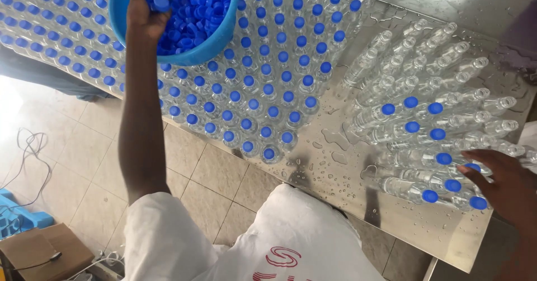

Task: The person repeatedly picks up blue bottle caps from a blue basin and screws them onto clear plastic water bottles arranged on a stainless steel table. The person works systematically through the rows of bottles, securing the caps by hand.

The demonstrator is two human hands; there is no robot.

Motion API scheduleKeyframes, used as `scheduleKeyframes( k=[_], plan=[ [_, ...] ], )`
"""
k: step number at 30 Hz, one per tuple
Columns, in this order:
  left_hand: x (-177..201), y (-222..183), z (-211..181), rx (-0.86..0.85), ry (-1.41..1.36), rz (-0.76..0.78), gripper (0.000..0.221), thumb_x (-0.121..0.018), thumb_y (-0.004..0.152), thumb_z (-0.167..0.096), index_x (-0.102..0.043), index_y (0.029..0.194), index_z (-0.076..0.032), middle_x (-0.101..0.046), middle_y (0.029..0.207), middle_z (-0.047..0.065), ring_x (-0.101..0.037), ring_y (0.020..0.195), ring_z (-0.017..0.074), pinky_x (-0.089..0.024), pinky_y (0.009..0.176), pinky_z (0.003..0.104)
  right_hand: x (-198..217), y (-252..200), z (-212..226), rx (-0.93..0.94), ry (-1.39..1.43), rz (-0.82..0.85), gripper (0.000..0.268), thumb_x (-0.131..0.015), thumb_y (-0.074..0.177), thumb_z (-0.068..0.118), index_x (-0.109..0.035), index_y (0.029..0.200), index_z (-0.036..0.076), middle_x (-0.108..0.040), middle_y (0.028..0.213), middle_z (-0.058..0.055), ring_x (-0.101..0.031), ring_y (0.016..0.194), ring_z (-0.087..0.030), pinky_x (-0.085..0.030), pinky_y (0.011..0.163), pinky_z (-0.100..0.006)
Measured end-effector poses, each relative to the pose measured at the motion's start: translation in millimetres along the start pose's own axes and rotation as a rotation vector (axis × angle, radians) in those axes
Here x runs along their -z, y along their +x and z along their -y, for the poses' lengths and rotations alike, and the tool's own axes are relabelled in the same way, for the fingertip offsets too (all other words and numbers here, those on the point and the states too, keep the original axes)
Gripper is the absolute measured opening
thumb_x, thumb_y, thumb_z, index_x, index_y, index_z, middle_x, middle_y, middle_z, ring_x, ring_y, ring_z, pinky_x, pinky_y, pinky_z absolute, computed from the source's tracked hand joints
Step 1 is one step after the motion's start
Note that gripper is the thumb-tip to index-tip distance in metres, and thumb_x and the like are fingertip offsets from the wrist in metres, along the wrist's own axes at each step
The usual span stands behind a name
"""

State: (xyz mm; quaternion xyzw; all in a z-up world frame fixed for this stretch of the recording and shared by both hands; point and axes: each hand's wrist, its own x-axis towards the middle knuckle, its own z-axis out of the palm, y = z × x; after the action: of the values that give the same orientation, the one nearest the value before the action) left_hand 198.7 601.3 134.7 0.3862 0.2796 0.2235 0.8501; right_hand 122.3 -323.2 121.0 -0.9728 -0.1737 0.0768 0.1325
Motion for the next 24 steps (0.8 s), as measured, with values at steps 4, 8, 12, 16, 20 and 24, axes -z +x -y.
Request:
scheduleKeyframes(
  k=[4, 8, 12, 16, 20, 24],
  plan=[
    [-48, -54, 29, -0.045, -0.056, 0.17, 0.026, -0.078, 0.098, -0.029, -0.067, 0.112, -0.01, -0.082, 0.098, 0.012, -0.078, 0.083, 0.0192, -0.059, 0.063, 0.03, 19, 12, 102, -0.13, 0.251, 0.075, 0.05, -0.064, 0.104, 0.041, -0.07, 0.148, 0.018, -0.062, 0.156, -0.01, -0.049, 0.153, -0.027, -0.033, 0.129, -0.048],
    [-116, -150, 96, 0.053, 0.001, 0.428, 0.037, -0.078, 0.1, -0.036, -0.071, 0.129, -0.014, -0.081, 0.104, 0.007, -0.074, 0.076, 0.0131, -0.06, 0.059, 0.026, -1, 37, 195, 0.253, 0.621, -0.166, 0.042, -0.072, 0.106, 0.018, -0.067, 0.147, 0.008, -0.07, 0.131, -0.013, -0.07, 0.115, -0.026, -0.058, 0.102, -0.039],
    [-156, -241, 207, 0.36, -0.161, 0.497, 0.03, -0.075, 0.105, -0.036, -0.071, 0.131, -0.022, -0.078, 0.105, 0.005, -0.069, 0.067, 0.0118, -0.055, 0.052, 0.027, -16, 59, 269, 0.38, 0.833, -0.291, 0.051, -0.069, 0.111, 0.031, -0.058, 0.155, 0.009, -0.066, 0.117, -0.011, -0.07, 0.103, -0.022, -0.063, 0.092, -0.035],
    [-168, -322, 276, 0.554, -0.068, 0.516, 0.04, -0.064, 0.112, -0.039, -0.063, 0.145, -0.017, -0.075, 0.115, 0.007, -0.065, 0.073, 0.0124, -0.059, 0.059, 0.026, -35, 54, 298, 0.236, 0.779, -0.454, 0.067, -0.091, 0.094, 0.033, -0.065, 0.151, 0.01, -0.071, 0.114, -0.019, -0.077, 0.099, -0.036, -0.068, 0.086, -0.046],
    [-163, -364, 314, 0.628, 0.009, 0.466, 0.045, -0.061, 0.112, -0.041, -0.056, 0.15, -0.017, -0.077, 0.119, 0.008, -0.076, 0.089, 0.0166, -0.064, 0.078, 0.029, -68, 32, 278, 0.236, 0.424, -0.465, 0.051, -0.078, 0.103, 0.038, -0.066, 0.149, 0.02, -0.067, 0.121, -0.007, -0.076, 0.104, -0.027, -0.067, 0.088, -0.04],
    [-170, -391, 328, 0.654, 0.078, 0.395, 0.045, -0.06, 0.112, -0.041, -0.055, 0.15, -0.017, -0.073, 0.112, 0.007, -0.07, 0.081, 0.0131, -0.062, 0.076, 0.024, -62, 4, 246, 0.227, 0.556, -0.42, 0.045, -0.08, 0.103, 0.035, -0.071, 0.143, 0.018, -0.068, 0.12, -0.008, -0.075, 0.109, -0.029, -0.066, 0.091, -0.04]
  ],
)
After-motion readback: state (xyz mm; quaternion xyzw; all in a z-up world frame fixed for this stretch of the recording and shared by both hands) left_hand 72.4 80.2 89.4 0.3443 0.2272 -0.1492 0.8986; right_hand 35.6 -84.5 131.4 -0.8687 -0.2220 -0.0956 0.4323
